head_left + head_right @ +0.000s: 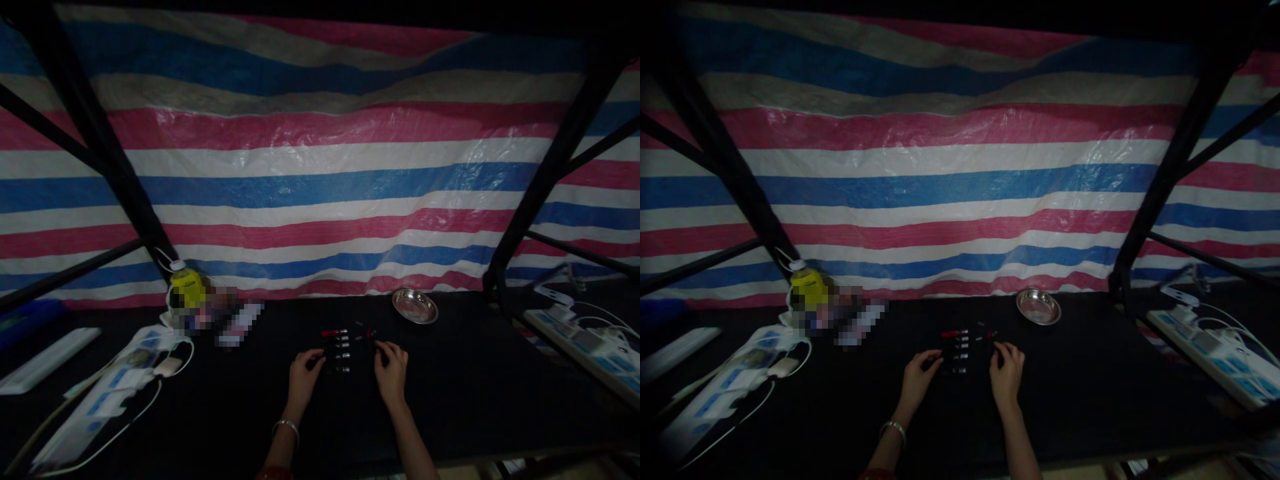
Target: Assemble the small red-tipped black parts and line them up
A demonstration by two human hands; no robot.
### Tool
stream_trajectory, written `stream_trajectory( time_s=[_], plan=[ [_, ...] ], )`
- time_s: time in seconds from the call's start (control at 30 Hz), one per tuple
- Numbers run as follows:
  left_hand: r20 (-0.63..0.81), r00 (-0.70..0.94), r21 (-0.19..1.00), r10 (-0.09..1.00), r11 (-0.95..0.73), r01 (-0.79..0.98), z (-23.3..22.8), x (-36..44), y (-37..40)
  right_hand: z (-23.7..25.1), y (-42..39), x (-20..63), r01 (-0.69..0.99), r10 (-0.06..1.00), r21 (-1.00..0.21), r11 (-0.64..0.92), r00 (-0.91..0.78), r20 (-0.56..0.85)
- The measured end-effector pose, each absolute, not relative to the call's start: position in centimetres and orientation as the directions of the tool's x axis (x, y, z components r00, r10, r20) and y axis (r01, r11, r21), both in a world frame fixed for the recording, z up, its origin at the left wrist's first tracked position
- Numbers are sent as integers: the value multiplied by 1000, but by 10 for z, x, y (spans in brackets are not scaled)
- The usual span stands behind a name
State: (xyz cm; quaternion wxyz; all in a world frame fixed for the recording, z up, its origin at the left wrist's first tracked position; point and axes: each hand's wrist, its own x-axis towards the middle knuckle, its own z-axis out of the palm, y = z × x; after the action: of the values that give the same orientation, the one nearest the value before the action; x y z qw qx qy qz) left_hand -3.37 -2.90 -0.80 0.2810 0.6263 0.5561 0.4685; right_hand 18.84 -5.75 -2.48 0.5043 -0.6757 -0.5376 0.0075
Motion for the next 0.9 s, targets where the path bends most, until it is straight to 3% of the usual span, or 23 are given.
stream_trajectory(
  time_s=[0.23, 0.43, 0.7, 0.9],
  plan=[
    [259, -139, 906, 956, -190, 379, -11, -36, -29, -4, -67, 173, 706, 829, -641, 300, 139, 541],
    [231, -82, 913, 970, -187, 363, -15, -36, -29, 11, -74, 163, 687, 903, -644, 337, -42, 427],
    [274, -40, 891, 961, -237, 387, -14, -36, -28, 19, -78, 161, 679, 941, -666, 308, -114, 318],
    [268, -45, 882, 962, -226, 413, -16, -35, -27, 11, -74, 158, 633, 932, -719, 288, -12, 363]
  ],
)
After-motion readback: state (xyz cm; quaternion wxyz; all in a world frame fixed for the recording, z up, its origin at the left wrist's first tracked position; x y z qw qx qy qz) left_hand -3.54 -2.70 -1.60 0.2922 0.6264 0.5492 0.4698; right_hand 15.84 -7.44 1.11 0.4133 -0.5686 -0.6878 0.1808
